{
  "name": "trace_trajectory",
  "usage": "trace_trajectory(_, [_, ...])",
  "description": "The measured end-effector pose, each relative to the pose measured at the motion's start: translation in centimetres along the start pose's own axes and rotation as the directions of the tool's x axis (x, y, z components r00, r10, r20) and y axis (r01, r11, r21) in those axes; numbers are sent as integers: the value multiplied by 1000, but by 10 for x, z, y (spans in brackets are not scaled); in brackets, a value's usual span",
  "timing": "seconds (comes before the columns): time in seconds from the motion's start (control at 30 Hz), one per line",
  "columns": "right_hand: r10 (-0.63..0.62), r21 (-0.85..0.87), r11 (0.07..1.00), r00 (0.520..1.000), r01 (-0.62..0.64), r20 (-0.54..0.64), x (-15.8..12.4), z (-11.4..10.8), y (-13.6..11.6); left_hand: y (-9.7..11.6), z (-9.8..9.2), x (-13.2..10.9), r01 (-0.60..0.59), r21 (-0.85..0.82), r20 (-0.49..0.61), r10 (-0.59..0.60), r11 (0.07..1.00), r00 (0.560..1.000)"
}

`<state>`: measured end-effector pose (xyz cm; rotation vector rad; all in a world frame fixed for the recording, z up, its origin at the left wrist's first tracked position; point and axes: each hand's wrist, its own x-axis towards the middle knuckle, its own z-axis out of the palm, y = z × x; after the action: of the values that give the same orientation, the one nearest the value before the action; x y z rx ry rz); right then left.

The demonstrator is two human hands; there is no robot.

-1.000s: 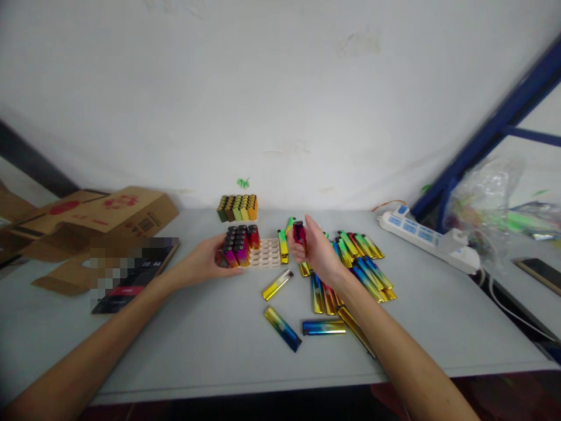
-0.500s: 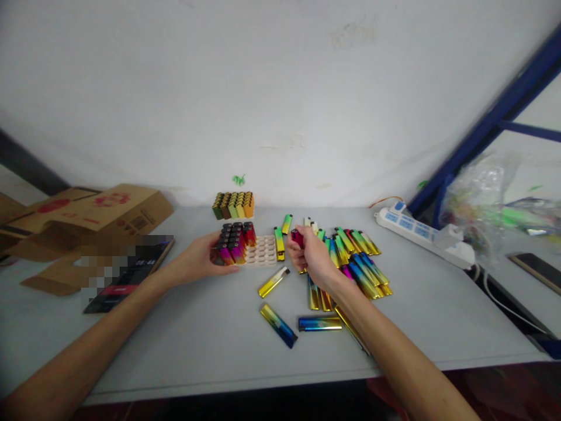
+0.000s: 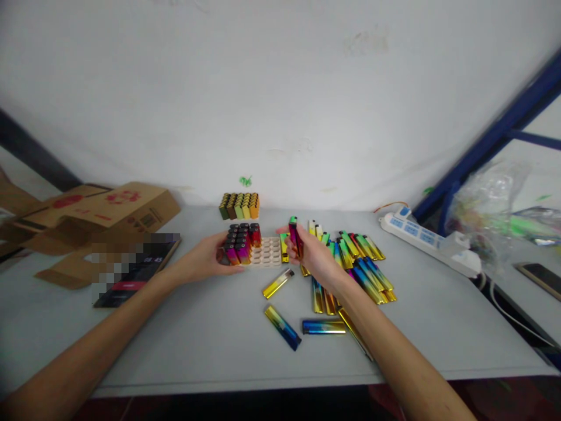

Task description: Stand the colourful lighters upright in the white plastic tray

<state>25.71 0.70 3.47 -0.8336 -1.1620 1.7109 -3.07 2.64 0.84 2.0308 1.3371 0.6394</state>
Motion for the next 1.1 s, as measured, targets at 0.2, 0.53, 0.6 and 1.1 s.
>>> trace_trajectory(0.2, [-124, -353, 925, 990, 142, 73, 6, 3, 5, -3, 2, 0, -13, -18, 18, 13, 1000, 1000])
trace_trajectory(0.53, [-330, -726, 616, 937, 306, 115, 33, 11, 12, -2, 0, 0, -66, 44, 14, 65, 997, 998])
trace_trajectory(0.6, [-323, -737, 604, 938, 304, 122, 31, 14, 10, -2, 0, 0, -63, 55, 11, 63, 996, 998])
trace_trajectory(1.1, [-317, -867, 262, 886, 424, 338, 41, 13, 1, -4, 0, 1, -86, 48, 14, 85, 995, 996])
